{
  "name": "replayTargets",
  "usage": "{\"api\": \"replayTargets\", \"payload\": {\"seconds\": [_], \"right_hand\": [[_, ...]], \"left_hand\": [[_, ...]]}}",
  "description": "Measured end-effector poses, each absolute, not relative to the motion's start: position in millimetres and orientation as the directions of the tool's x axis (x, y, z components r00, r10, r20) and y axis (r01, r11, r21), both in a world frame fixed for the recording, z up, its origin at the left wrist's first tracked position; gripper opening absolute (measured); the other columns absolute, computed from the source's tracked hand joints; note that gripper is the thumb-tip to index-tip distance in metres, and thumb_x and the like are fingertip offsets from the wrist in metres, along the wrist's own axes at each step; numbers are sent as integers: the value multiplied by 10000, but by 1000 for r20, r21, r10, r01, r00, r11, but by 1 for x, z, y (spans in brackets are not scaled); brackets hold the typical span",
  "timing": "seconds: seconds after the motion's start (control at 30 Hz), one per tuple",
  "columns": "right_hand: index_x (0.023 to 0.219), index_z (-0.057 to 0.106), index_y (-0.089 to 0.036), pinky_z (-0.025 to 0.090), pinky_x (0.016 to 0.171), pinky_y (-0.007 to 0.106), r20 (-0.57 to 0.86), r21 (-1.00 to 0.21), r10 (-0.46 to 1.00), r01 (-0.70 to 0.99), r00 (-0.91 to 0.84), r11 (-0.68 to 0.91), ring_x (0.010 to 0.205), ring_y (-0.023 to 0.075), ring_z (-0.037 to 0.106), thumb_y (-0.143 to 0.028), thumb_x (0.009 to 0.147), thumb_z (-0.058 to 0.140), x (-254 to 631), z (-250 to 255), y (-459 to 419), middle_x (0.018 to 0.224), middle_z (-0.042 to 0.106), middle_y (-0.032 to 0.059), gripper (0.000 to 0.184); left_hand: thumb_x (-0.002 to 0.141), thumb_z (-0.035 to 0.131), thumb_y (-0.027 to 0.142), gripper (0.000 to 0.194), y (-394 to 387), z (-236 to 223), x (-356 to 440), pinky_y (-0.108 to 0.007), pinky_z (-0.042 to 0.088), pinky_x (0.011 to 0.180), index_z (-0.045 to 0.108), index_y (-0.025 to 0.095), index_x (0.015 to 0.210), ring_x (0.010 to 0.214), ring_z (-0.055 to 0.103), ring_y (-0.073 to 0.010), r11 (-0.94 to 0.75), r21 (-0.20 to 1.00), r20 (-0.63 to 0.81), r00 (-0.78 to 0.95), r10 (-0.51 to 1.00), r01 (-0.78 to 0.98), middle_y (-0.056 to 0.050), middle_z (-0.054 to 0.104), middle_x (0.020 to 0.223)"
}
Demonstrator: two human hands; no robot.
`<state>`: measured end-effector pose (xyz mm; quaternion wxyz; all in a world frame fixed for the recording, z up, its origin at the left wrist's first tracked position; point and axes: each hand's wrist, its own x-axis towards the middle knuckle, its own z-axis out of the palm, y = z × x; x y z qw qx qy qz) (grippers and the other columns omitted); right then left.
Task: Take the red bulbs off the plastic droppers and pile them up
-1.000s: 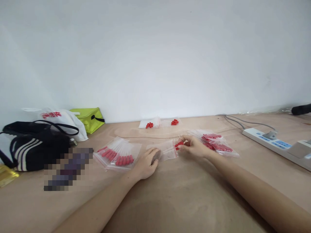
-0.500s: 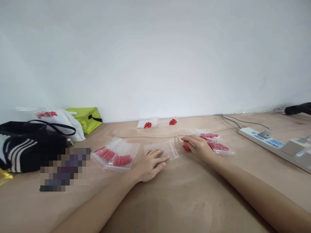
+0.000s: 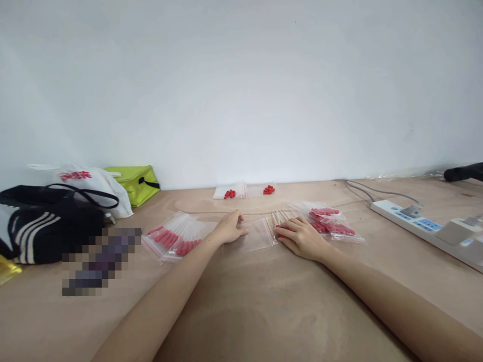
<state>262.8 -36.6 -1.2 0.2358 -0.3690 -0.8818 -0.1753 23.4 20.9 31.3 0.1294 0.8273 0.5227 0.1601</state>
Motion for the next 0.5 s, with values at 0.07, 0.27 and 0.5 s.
{"api": "replayTargets", "payload": {"seconds": [0.07,0.27,0.5], "right_hand": [[973,594,-206,326,742,316,550,121,570,734,-611,669,848,160,530,-252,841,462,263,0,-36,913,625,57,193],[997,582,-223,326,742,324,552,78,583,732,-597,676,841,166,523,-287,846,457,263,-2,-35,919,611,56,206],[900,594,-177,355,727,291,652,47,517,710,-555,703,779,142,529,-229,861,436,255,-10,-27,853,620,60,172]], "left_hand": [[640,644,269,259,22,30,24,-237,401,611,488,175,824,720,559,-159,-405,387,96,401,911,828,-8,603,775],[699,524,162,124,19,36,12,-199,366,549,474,191,809,602,527,-113,-338,369,121,316,941,866,41,558,655],[716,460,153,123,34,57,-66,-244,385,599,424,176,831,680,538,-159,-47,290,271,-35,962,956,-13,525,754]]}}
